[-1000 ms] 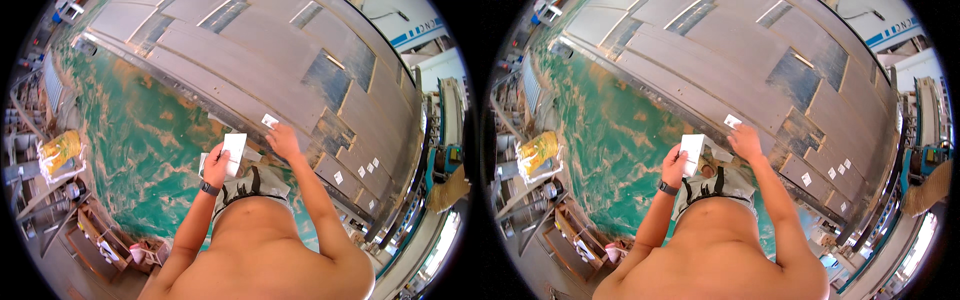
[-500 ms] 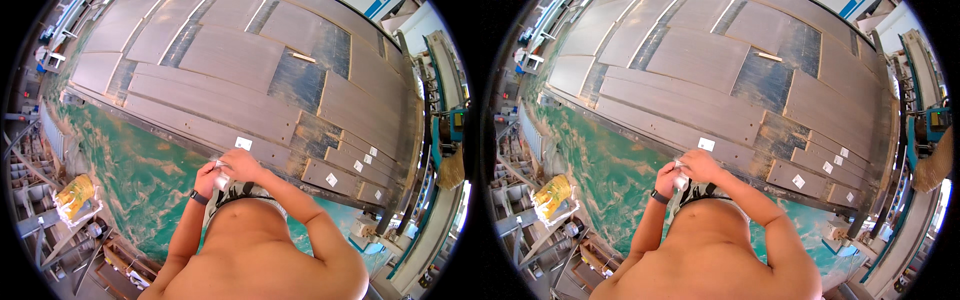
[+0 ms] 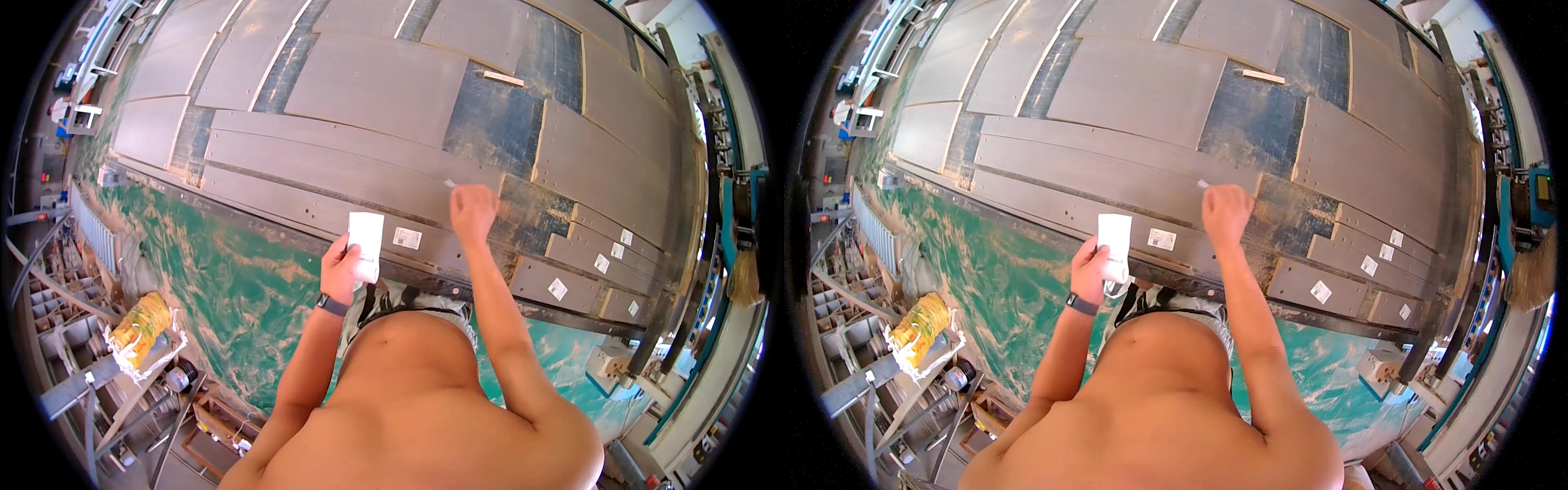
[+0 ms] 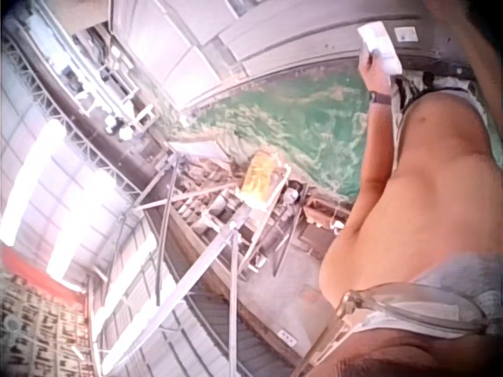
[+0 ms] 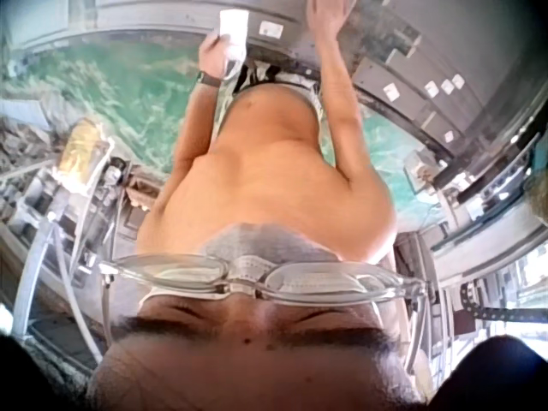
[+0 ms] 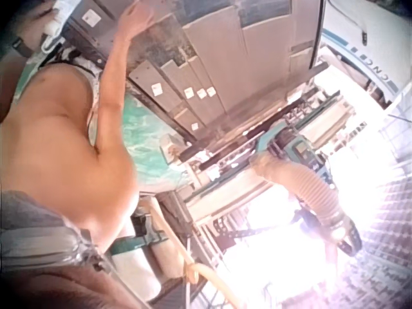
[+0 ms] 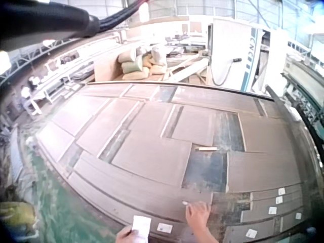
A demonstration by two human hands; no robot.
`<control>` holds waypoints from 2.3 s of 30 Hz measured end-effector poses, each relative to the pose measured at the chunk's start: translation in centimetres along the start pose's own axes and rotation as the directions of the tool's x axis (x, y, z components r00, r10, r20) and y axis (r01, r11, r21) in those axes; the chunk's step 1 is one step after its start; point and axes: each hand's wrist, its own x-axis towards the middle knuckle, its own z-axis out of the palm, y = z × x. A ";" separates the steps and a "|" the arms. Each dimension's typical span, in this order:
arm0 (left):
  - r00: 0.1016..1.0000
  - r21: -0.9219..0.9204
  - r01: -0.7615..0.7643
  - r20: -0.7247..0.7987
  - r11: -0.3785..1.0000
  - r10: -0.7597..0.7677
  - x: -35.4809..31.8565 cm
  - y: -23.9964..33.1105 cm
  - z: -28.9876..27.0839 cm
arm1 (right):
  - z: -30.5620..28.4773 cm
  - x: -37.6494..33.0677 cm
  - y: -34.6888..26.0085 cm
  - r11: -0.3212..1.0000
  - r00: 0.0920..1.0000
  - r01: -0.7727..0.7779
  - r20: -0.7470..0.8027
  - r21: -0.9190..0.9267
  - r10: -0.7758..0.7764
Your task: The person walks through a workshop and applies adhesive labels to various wooden panels arranged on a large machine table. They then move a large sheet of material onto the machine and later handle a small tube of adhesive at a workbench.
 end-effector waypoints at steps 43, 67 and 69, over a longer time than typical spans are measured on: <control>0.990 0.076 0.092 0.099 0.993 -0.099 0.9 2.9 -6.8 | 3.4 7.1 1.7 0.626 0.721 -0.382 -0.205 0.679 0.662; 0.954 0.138 0.174 0.223 0.975 -0.202 2.7 -1.3 5.0 | -6.0 -1.9 -5.2 0.881 0.993 -0.059 0.115 0.470 0.005; 0.919 0.279 0.121 0.331 0.953 -0.213 3.6 -3.1 5.6 | -6.0 -3.6 -3.6 0.892 0.971 0.192 0.054 0.410 -0.234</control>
